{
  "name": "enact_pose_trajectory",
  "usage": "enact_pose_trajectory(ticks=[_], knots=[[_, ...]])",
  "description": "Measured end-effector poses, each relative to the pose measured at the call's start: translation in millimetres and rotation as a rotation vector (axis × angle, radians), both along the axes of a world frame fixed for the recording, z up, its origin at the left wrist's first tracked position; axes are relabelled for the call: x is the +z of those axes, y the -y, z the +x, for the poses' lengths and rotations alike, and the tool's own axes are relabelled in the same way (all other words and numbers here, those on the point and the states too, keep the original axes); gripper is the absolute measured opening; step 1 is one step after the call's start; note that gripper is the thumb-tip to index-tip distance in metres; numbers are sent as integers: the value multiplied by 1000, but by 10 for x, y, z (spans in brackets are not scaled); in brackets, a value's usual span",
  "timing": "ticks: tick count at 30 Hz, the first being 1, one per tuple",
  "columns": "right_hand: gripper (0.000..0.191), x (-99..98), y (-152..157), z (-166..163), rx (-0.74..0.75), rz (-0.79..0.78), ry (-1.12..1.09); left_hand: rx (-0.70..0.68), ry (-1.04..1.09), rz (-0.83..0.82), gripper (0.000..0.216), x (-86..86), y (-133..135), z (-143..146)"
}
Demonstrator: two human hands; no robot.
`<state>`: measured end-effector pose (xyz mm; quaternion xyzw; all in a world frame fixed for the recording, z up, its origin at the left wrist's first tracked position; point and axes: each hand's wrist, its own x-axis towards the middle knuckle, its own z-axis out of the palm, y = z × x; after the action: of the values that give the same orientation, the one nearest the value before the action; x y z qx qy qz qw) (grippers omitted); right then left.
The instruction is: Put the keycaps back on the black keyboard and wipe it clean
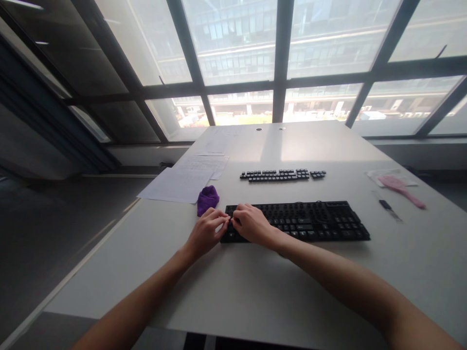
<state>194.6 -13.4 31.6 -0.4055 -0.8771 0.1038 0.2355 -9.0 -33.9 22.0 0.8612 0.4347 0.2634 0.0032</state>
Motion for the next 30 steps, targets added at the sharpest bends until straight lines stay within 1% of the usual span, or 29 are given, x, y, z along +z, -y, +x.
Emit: enact_pose_trajectory(ticks=[12,22,26,30], knots=[[28,-5,-18,3,9,-35,41,5,3,22,20,-33,-11,22],[23,-53,-23,20,30,23,39,27,46,42,21,-45,-2,55],[24,-62,-23,34,37,13,-7,30,45,22,20,-54,-12,38],[22,-66,-71,66,1,-76,-139,65,90,-2,18,-88,-54,20]])
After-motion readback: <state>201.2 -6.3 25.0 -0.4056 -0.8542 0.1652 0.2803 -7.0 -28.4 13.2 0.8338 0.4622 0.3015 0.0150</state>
